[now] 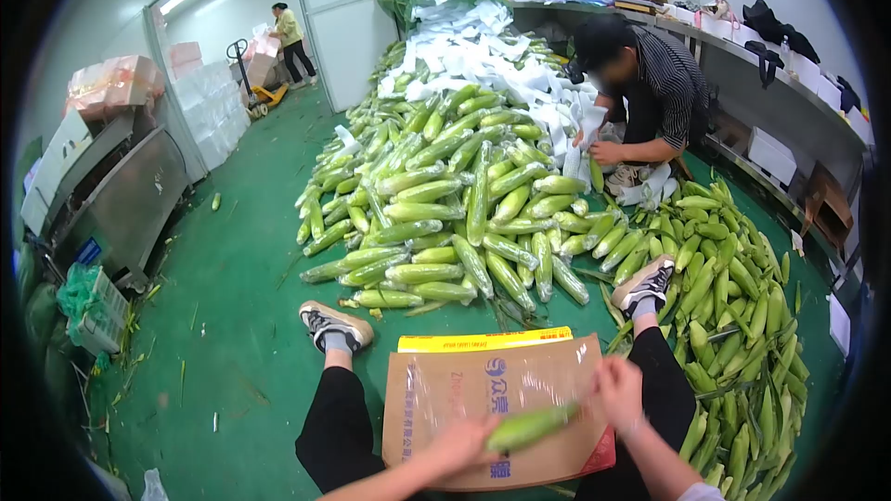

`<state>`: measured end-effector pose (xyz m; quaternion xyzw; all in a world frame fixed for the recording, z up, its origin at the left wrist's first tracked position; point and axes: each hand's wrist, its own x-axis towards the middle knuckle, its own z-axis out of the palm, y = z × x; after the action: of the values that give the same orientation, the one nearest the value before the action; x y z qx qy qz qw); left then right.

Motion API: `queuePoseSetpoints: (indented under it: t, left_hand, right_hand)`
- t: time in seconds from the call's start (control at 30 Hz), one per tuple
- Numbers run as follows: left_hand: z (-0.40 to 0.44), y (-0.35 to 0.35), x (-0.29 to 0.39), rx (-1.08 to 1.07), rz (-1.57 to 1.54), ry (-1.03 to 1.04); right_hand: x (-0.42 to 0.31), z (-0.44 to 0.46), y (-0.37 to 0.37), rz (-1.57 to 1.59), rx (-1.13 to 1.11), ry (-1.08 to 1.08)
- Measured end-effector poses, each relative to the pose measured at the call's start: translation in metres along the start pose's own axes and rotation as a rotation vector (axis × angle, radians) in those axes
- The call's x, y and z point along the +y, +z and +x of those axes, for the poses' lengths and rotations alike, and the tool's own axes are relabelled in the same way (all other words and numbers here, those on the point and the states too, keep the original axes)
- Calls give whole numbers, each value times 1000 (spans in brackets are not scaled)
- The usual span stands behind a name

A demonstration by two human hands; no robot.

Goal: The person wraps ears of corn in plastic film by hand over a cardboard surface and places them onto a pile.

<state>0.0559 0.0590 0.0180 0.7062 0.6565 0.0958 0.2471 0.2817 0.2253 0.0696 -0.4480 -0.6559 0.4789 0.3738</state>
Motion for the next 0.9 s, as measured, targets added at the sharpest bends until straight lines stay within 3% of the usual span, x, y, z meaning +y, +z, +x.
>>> queuePoseSetpoints:
  t: [0.1,0.13,0.17,0.2,0.23,0.3,0.33,0.37,0.4,0.43,0.47,0.5,0.57,0.6,0.63,0.67,0.7,0.73,0.77,0.8,0.83,0.9]
  left_hand:
    - [-45,13,37,-101,-102,-20]
    - [-42,13,35,73,92,7]
    - [-38,11,33,245,284,34]
    - [-31,1,34,421,473,67]
    - [-22,-15,28,198,263,-78]
    - [-6,-29,17,379,187,-166]
    - [6,-32,10,452,181,-88]
    - [16,-31,0,410,166,-49]
    - [28,-28,-9,477,299,-12]
    - [39,-26,-22,437,279,-27]
    - [52,-23,-35,394,137,-80]
    - [66,-21,-50,527,203,8]
    - [74,-30,-51,533,207,147]
    - [70,-26,-34,535,136,103]
    - [55,-21,-14,532,64,54]
    - [43,-19,0,269,-222,-116]
    - [25,-2,19,321,-254,-168]
    - [8,16,25,142,-460,-277]
    - [-5,3,54,-39,-887,-477]
    - [-22,14,54,-108,-919,-494]
    - [-46,48,40,-124,-1201,-707]
    - [-65,19,48,-374,-1341,-849]
  right_hand:
    - [55,-89,11,-385,-370,-289]
    - [50,-113,27,-479,-340,-415]
    - [45,-117,27,-653,-477,-405]
    - [50,-101,37,-756,-411,-403]
    - [58,-78,45,-871,-354,-385]
    - [26,-4,65,-804,-233,-305]
    - [37,35,82,-884,-147,-460]
    - [44,66,97,-918,-252,-535]
    - [32,84,116,-639,-272,-604]
    - [21,100,136,-516,-584,-392]
    - [7,116,143,-339,-1048,-37]
    - [22,122,157,-398,-1154,-65]
    - [25,122,153,-356,-1274,-175]
    - [23,116,143,-297,-1357,-226]
    - [20,106,137,-586,-1371,-287]
    - [28,89,129,-569,-1343,-341]
    - [35,74,122,-552,-1321,-397]
    - [44,69,118,-519,-1264,-453]
    - [55,65,118,-480,-1205,-510]
    - [67,59,121,-436,-1148,-563]
    - [66,58,120,-412,-1160,-516]
    - [61,64,115,-356,-1200,-419]
